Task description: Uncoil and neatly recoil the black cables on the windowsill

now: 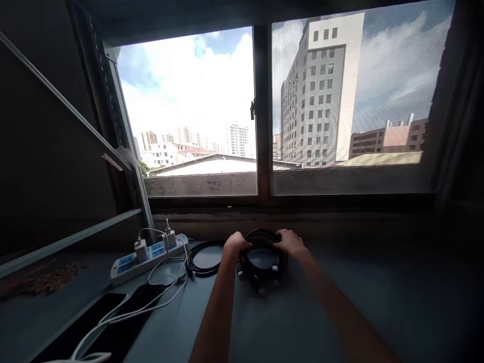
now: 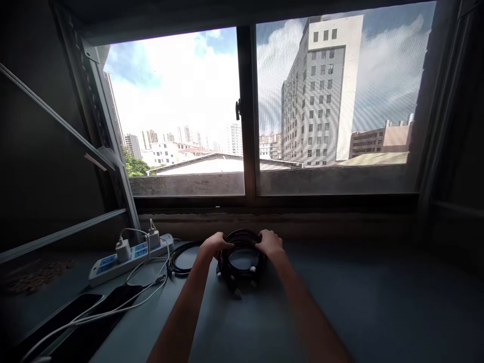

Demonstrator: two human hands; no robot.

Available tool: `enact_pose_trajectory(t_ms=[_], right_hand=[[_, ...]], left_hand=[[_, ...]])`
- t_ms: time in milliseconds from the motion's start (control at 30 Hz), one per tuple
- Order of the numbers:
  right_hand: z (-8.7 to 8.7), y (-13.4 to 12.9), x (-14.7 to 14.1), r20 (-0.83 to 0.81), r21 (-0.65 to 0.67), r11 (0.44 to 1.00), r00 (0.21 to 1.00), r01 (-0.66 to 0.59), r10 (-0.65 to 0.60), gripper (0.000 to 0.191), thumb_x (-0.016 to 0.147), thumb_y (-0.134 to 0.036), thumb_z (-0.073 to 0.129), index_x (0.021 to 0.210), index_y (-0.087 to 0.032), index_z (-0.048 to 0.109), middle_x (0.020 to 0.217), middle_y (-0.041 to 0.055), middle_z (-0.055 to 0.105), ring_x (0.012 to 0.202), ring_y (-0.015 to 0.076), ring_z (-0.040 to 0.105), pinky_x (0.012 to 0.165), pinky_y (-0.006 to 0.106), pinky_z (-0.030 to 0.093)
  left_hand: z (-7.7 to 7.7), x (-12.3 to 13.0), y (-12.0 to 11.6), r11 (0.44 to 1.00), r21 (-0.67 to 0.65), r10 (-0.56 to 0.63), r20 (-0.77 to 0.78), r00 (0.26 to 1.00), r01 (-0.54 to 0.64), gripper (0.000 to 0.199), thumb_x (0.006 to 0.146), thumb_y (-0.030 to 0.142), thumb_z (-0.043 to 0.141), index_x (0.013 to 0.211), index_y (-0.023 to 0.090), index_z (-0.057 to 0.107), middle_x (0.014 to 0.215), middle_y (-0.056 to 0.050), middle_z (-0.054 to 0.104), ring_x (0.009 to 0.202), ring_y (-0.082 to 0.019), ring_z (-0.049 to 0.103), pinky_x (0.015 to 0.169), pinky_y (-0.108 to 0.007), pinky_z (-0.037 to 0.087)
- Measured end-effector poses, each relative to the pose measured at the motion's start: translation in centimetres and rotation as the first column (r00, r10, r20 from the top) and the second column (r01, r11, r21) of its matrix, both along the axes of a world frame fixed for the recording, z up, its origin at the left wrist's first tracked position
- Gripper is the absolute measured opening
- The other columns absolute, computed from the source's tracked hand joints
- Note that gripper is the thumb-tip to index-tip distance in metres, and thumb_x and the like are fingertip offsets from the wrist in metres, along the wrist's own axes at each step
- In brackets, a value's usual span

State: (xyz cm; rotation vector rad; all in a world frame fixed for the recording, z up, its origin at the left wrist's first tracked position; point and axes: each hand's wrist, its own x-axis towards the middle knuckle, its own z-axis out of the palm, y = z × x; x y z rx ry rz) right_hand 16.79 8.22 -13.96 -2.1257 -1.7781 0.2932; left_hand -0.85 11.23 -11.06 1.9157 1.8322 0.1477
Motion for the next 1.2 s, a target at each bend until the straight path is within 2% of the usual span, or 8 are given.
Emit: enact_pose_trajectory(t_ms=[167,333,400,567,700,833,900,1200], right_hand=[[-0.4,0.1,-0.6,0.023,0.091,0.995,0.999,0.028,-0.030,0.031,0.082,-0.035,0.058,0.106,-0.016,0.059,0.105,0.0071,0.062,0.097,0.0188,0.058,0.084,0.040,0.046],[-0.4,0.3,-0.5,-0.024,0.216,0.976,1.000,0.012,-0.007,0.028,0.081,-0.043,0.056,0.099,-0.024,0.067,0.102,0.0027,0.066,0.099,0.0199,0.059,0.083,0.032,0.045],[-0.7,0.4,-0.5,-0.048,0.230,0.973,0.999,-0.004,0.015,0.026,0.083,-0.040,0.054,0.098,-0.023,0.067,0.101,0.0028,0.066,0.098,0.0185,0.059,0.083,0.033,0.045],[-2.5,0.9,-0.9,-0.107,0.205,0.979,0.993,-0.019,0.042,0.024,0.088,-0.032,0.049,0.103,-0.016,0.060,0.107,0.0064,0.061,0.096,0.0163,0.058,0.084,0.038,0.047],[-3.5,1.4,-0.8,-0.133,0.182,0.983,0.990,-0.030,0.055,0.022,0.088,-0.031,0.049,0.101,-0.016,0.059,0.104,0.0062,0.060,0.094,0.0164,0.057,0.083,0.038,0.047],[-4.0,1.8,-0.5,-0.194,0.195,0.979,0.977,-0.053,0.092,0.023,0.088,-0.031,0.050,0.102,-0.016,0.059,0.105,0.0062,0.059,0.094,0.0165,0.057,0.082,0.037,0.047],[-4.3,2.1,-0.3,-0.243,0.208,0.976,0.963,-0.069,0.120,0.024,0.088,-0.032,0.050,0.102,-0.015,0.059,0.104,0.0061,0.060,0.093,0.0165,0.058,0.081,0.037,0.048],[-5.2,3.1,0.8,-0.407,0.290,0.956,0.898,-0.047,0.168,0.023,0.088,-0.032,0.050,0.097,-0.014,0.060,0.101,0.0052,0.061,0.092,0.0164,0.058,0.082,0.037,0.048]], left_hand=[[-1.3,-0.1,0.0,0.992,0.110,0.075,-0.100,0.992,-0.064,0.051,0.075,0.048,0.062,0.106,0.008,0.057,0.108,-0.019,0.061,0.090,-0.028,0.063,0.072,-0.028,0.049],[-2.2,-0.1,0.5,0.985,0.170,0.064,-0.152,0.986,-0.038,0.058,0.076,0.059,0.052,0.111,0.013,0.056,0.114,-0.018,0.058,0.107,-0.029,0.055,0.083,-0.031,0.044],[-2.5,0.1,0.7,0.975,0.221,0.064,-0.166,0.984,-0.026,0.057,0.081,0.061,0.044,0.113,0.015,0.056,0.117,-0.018,0.055,0.110,-0.030,0.052,0.087,-0.034,0.042],[-3.8,1.0,1.0,0.945,0.327,0.089,-0.181,0.979,-0.026,0.050,0.093,0.043,0.020,0.117,0.015,0.054,0.113,-0.019,0.054,0.101,-0.030,0.057,0.082,-0.038,0.043],[-4.5,1.6,1.1,0.885,0.460,0.006,-0.178,0.984,0.078,0.043,0.093,0.032,0.029,0.135,0.025,0.033,0.123,-0.014,0.046,0.102,-0.026,0.055,0.084,-0.035,0.042],[-5.2,2.3,1.2,0.843,0.486,-0.146,-0.205,0.968,0.230,0.035,0.091,0.026,0.036,0.123,0.026,0.050,0.121,-0.009,0.050,0.113,-0.024,0.047,0.095,-0.034,0.033],[-5.7,2.5,1.3,0.842,0.467,-0.193,-0.206,0.959,0.269,0.036,0.091,0.025,0.036,0.124,0.024,0.050,0.120,-0.008,0.053,0.113,-0.024,0.047,0.095,-0.035,0.033],[-6.0,2.3,1.5,0.848,0.480,-0.189,-0.126,0.974,0.226,0.038,0.092,0.021,0.027,0.121,0.024,0.053,0.117,-0.006,0.059,0.110,-0.022,0.051,0.094,-0.035,0.034]])
